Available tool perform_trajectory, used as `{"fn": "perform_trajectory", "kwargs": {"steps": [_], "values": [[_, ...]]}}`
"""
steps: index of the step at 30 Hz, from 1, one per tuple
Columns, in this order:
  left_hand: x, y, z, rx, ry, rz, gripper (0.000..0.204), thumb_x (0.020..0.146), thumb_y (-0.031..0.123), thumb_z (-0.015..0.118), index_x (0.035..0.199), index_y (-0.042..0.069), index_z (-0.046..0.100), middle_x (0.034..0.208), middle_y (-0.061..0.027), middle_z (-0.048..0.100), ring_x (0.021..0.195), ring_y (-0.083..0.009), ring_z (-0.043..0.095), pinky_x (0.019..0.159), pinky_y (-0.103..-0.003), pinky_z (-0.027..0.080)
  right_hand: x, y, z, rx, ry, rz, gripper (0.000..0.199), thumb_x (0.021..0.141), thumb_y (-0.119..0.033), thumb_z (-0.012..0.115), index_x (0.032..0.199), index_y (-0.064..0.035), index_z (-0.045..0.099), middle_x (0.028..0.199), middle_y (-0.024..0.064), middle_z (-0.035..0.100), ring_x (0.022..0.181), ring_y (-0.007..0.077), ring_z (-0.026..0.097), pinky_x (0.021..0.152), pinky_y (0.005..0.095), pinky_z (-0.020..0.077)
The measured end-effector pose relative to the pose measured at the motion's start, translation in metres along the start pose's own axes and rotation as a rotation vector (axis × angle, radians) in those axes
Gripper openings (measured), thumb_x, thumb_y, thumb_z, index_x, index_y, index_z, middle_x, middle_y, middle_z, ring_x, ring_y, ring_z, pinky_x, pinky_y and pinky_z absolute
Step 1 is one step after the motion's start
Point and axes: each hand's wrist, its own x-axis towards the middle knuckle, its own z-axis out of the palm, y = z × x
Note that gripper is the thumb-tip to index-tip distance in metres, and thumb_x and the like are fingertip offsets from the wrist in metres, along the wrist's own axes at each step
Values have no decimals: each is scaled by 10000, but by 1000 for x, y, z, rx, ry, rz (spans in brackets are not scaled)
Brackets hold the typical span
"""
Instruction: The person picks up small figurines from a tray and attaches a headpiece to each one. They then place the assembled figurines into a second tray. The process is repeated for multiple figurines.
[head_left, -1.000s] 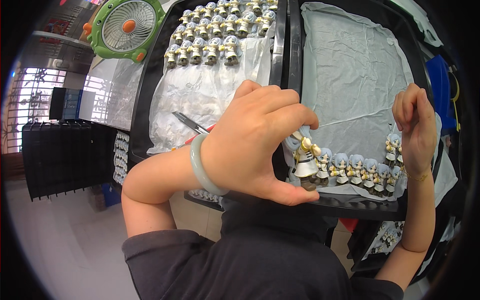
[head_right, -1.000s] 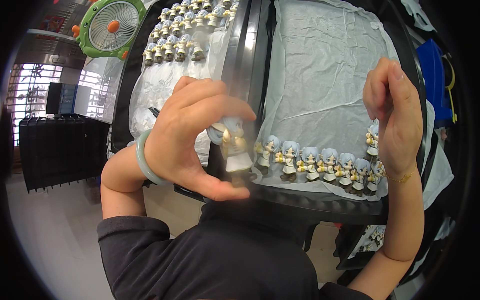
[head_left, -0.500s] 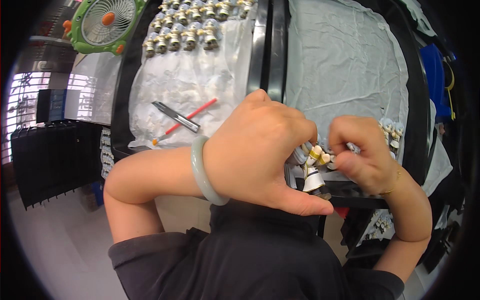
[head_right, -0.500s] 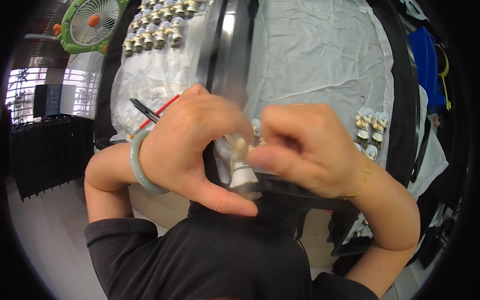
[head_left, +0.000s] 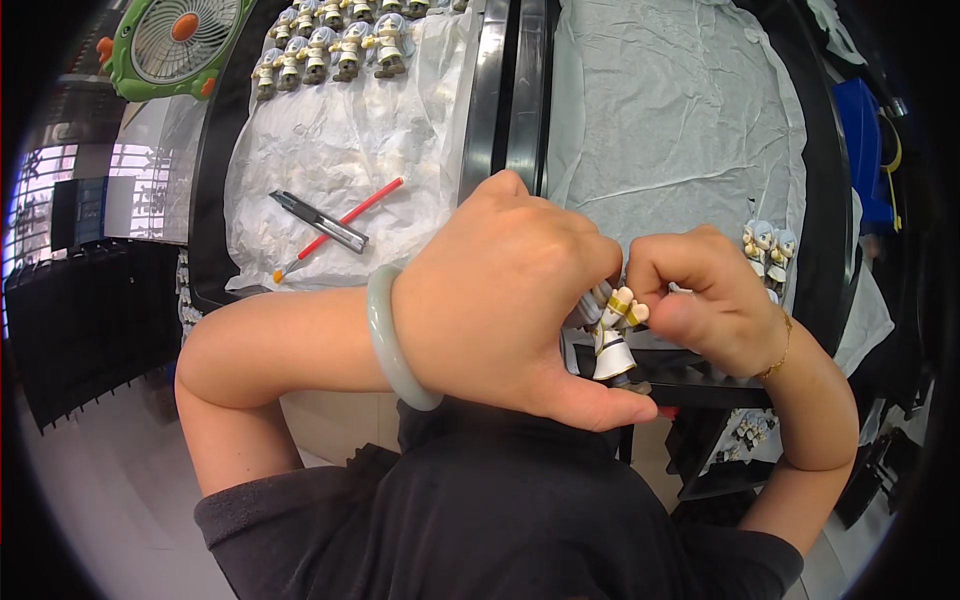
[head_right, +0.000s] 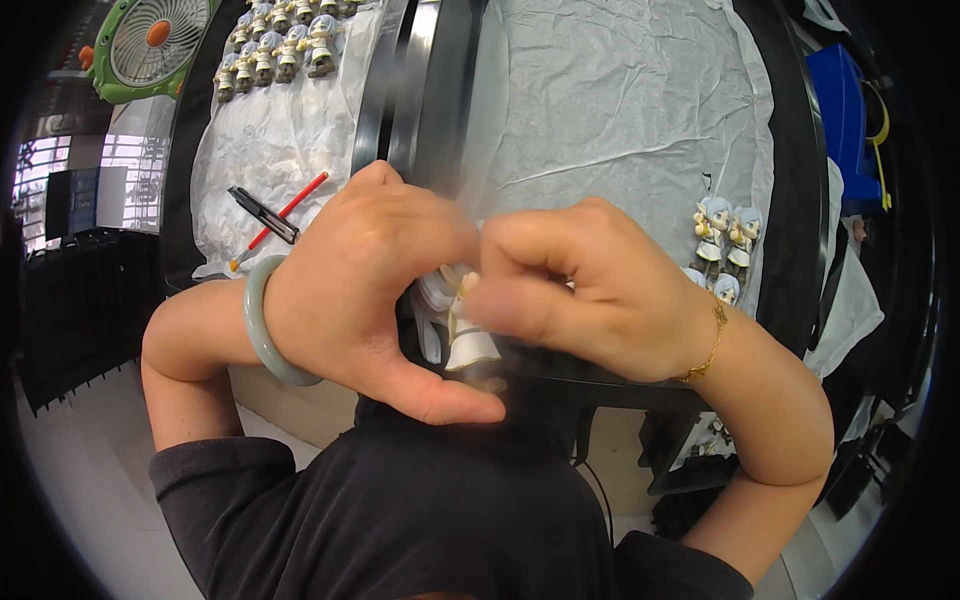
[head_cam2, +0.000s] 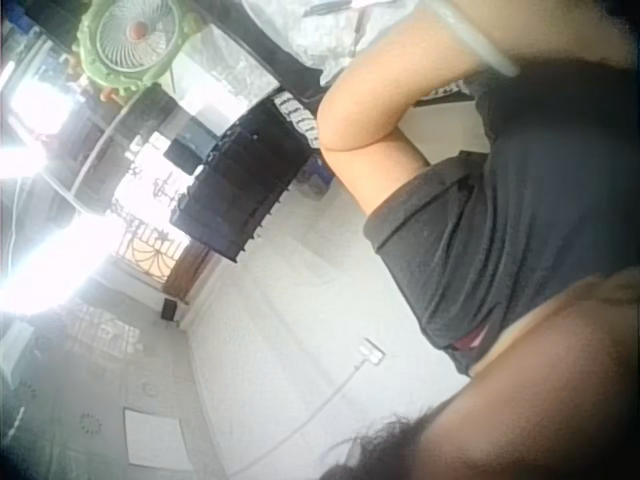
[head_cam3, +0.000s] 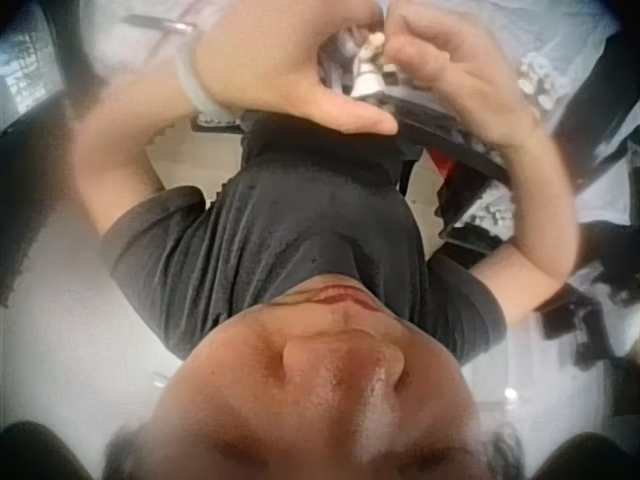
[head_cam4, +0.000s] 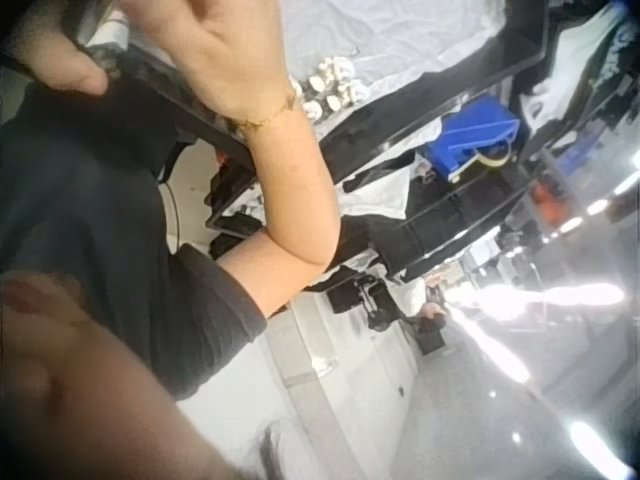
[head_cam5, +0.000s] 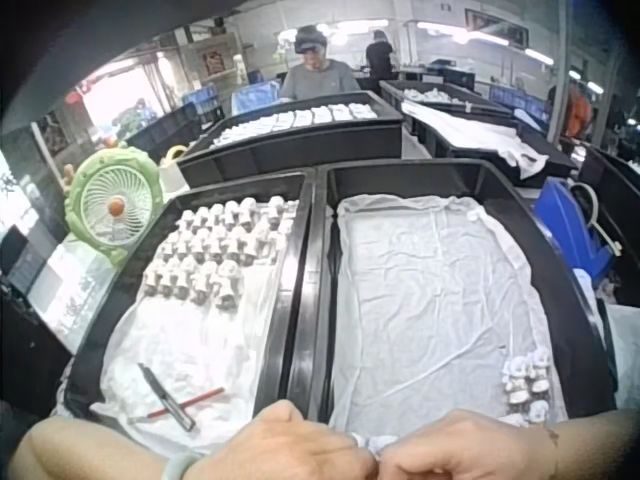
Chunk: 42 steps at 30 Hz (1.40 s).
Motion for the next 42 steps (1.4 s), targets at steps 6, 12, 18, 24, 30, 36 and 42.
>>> {"fn": "perform_trajectory", "kwargs": {"steps": [6,12,18,24,30,36,42], "values": [[0,1,5,20,54,-8,569,493,534,758,687,49,533,571,-42,469,507,-202,427,551,-300,256,2,2,11,97,120,70,283,900,-226,462,708,-26,521,535,21,423,494,95,378,469,255,341],[1,3,5,72,30,-43,557,534,565,697,643,36,562,547,-61,505,506,-246,505,574,-330,336,2,1,4,-63,8,91,272,903,-187,442,704,-15,511,544,39,449,493,118,401,477,280,355],[-1,0,-1,8,6,3,548,531,466,750,807,31,562,650,-66,516,571,-218,492,587,-309,322,3,-7,8,1,155,95,325,905,-218,426,651,-18,451,554,27,418,515,85,384,485,251,327],[5,-47,-72,-278,418,-143,626,643,207,705,1174,24,427,1077,-93,533,974,-199,530,842,-332,408,-6,8,-10,39,531,25,422,924,-337,355,618,-57,432,564,-42,346,521,36,288,471,198,220],[5,-145,-77,229,485,-140,599,634,212,722,1160,111,452,1097,-108,530,1049,-240,498,889,-366,382,-4,1,-7,-7,502,-6,420,928,-330,375,622,-47,434,563,-34,354,525,45,287,473,210,238],[3,-163,-70,479,206,-274,653,655,210,683,1249,129,424,1149,-114,511,1160,-277,410,981,-391,283,-10,-5,-7,-4,506,-90,419,926,-331,387,626,-42,436,568,-29,363,532,48,295,482,214,253],[0,-171,-71,584,115,-271,706,704,116,636,1344,126,337,1348,-156,351,1223,-338,336,1032,-377,243,-17,-14,-20,12,661,-203,415,934,-328,358,630,-61,448,564,-37,365,528,42,314,487,196,248]]}}
